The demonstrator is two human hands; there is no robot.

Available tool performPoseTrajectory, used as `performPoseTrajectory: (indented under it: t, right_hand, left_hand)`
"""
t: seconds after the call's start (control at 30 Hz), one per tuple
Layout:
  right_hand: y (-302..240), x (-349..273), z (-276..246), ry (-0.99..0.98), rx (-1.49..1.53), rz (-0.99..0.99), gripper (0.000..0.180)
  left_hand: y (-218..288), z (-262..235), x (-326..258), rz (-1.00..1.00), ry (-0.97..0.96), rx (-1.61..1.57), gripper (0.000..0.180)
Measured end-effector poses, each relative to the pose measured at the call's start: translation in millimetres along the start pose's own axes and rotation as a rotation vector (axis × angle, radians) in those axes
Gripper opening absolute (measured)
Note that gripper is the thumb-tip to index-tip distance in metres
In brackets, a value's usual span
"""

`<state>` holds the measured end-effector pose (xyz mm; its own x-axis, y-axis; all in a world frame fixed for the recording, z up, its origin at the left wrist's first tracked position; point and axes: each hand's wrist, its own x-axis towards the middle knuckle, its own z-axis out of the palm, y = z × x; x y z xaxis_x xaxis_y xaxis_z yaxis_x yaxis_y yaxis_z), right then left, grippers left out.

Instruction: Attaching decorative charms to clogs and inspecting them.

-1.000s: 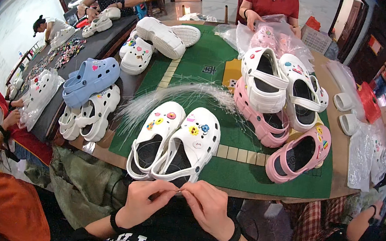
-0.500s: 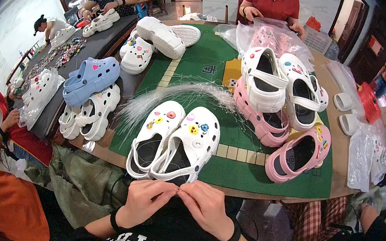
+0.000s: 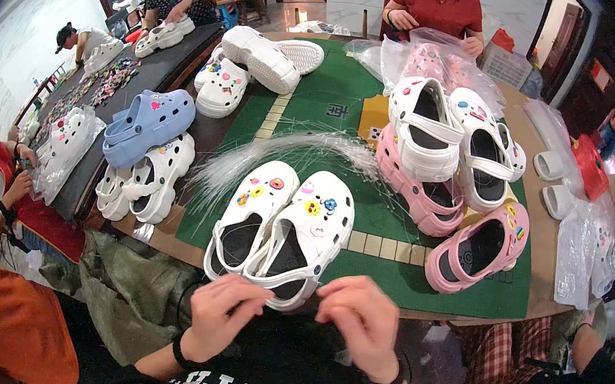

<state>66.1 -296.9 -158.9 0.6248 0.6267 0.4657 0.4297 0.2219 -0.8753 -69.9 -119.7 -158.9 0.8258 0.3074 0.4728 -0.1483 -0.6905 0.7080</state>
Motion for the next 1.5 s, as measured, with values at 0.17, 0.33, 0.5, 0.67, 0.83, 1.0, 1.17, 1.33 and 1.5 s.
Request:
performPoseTrajectory:
  t: [0.17, 0.33, 0.5, 0.67, 0.83, 1.0, 1.17, 1.33, 1.5]
  right_hand:
    - [-25, 12, -39, 0.761, -0.051, -0.19, 0.03]
    - [-37, 9, -49, 0.731, -0.384, -0.425, 0.029]
    - [-4, 39, 41, -0.351, -0.825, -0.276, 0.05]
    - [57, 45, 89, -0.403, -0.781, -0.352, 0.046]
    - [47, 53, 82, -0.467, -0.801, -0.358, 0.04]
    - [77, 54, 95, -0.445, -0.627, -0.386, 0.031]
    - [30, 75, 54, -0.178, -0.429, -0.313, 0.027]
    - [-50, 121, -28, 0.094, -0.208, -0.358, 0.037]
    - [-96, 180, -147, 0.417, -0.085, -0.446, 0.026]
  left_hand:
    - [-20, -23, 0, -0.01, 0.34, 0.107, 0.026]
    - [-46, -36, -10, -0.234, 0.397, 0.07, 0.026]
    - [-82, -21, -27, -0.369, 0.326, -0.138, 0.027]
    - [-81, -19, -37, -0.464, 0.443, -0.28, 0.019]
    - [-89, -16, -41, -0.438, 0.399, -0.223, 0.018]
    - [-96, -11, -45, -0.425, 0.495, -0.284, 0.014]
    - [-87, -28, -54, -0.434, 0.552, -0.227, 0.023]
    - [-27, -42, -26, -0.553, 0.514, -0.121, 0.021]
    - [-42, -24, -15, -0.453, 0.434, -0.06, 0.021]
